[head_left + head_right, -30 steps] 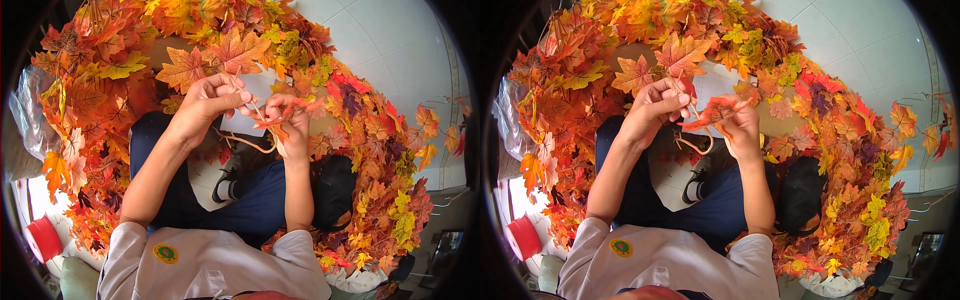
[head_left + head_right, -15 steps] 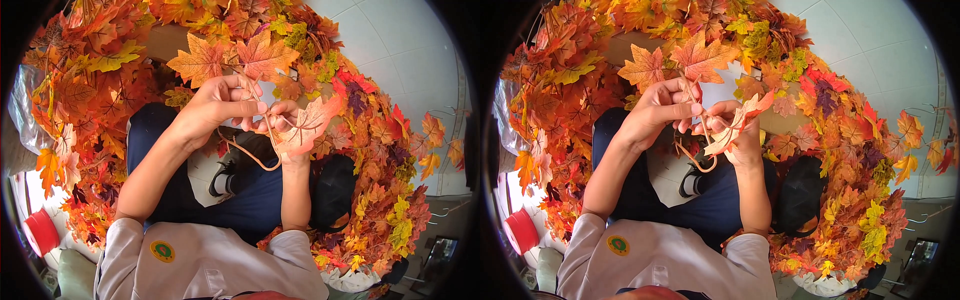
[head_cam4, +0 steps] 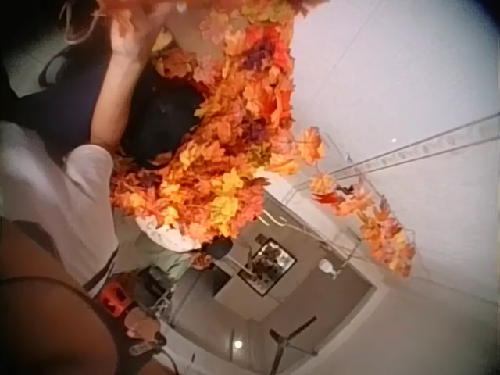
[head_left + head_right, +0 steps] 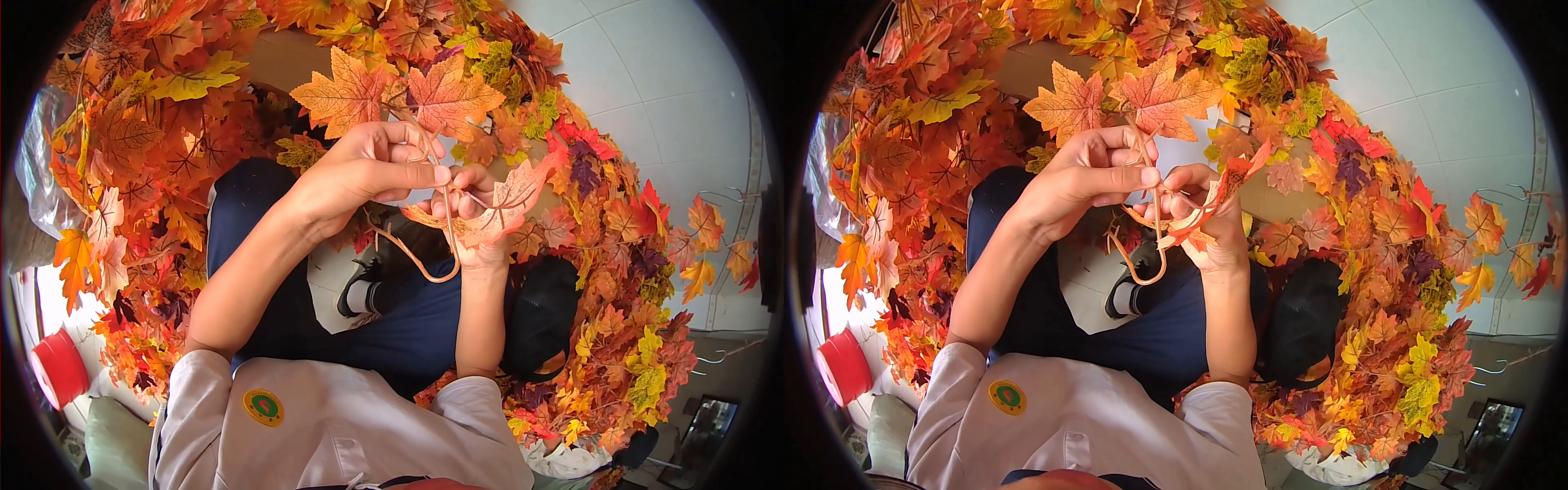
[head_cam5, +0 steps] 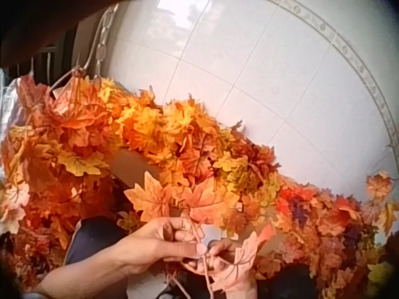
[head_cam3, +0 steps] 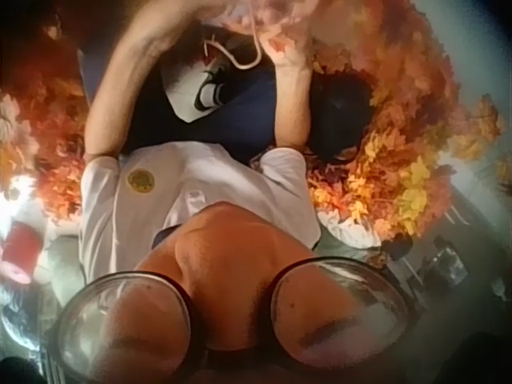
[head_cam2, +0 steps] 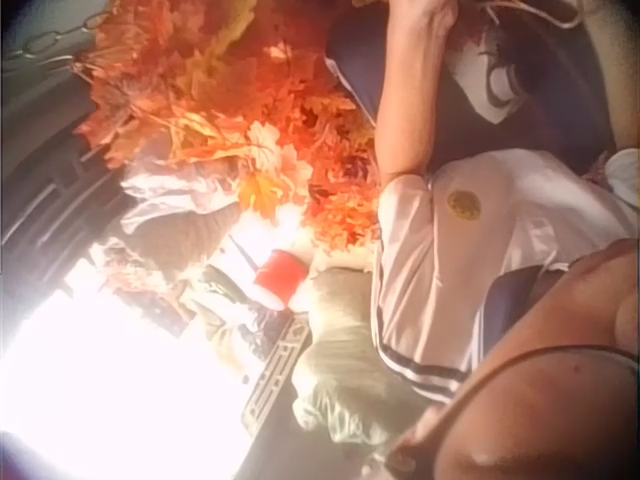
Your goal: The person attaches individual artificial maple leaves to a central wire base by hand to construct a decorative garland.
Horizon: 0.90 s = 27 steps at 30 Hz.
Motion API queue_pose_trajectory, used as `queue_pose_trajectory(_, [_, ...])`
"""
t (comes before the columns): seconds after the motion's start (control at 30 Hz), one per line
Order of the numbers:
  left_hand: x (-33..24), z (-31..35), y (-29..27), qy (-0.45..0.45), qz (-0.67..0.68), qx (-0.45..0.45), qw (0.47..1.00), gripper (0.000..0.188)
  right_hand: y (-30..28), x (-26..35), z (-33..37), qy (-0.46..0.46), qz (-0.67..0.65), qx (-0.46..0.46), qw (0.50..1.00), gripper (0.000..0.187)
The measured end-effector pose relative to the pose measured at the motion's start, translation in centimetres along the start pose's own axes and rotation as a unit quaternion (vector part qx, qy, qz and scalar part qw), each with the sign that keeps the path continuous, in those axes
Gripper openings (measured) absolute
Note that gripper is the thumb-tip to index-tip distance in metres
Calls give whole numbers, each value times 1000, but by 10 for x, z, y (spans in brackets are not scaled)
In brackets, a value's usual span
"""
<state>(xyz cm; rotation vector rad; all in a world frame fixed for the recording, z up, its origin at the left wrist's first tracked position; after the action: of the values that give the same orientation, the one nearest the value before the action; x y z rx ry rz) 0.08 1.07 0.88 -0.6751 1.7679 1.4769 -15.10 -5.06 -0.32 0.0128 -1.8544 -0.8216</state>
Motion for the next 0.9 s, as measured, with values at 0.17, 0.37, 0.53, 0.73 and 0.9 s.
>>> queue_pose_trajectory(0.17, [-7, 4, 7, 9, 11, 2, 1000, 21, 5, 6, -1, 16, 7, -1, 1000, 19])
queue_pose_trajectory(0.37, [-7, 4, -5, 12, -20, 29, 999, 21, 5, 7, -1, 1, 174, -9, 985, 14])
queue_pose_trajectory(0.53, [-5, 5, -16, 12, -106, -3, 994, 20, 22, 11, 5, 12, 379, -71, 922, 16])
queue_pose_trajectory(0.73, [-8, 10, -23, 10, -137, -71, 988, 20, 44, 5, 3, -37, 379, -158, 911, 19])
queue_pose_trajectory(0.9, [-8, 6, -20, 1, -88, -70, 994, 20, 48, -2, 10, -237, 688, -142, 671, 18])
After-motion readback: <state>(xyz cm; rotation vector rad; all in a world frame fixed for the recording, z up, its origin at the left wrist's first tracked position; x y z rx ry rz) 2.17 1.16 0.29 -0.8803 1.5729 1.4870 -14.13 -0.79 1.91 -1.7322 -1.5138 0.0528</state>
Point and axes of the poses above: each hand's wrist, its own z-axis away from the middle knuckle, its own y-axis out of the palm, x = y × z, the point moved 4 cm from there along -z, towards the middle knuckle, and after that the axes turned 8 degrees about x, right-handed, at the moved point
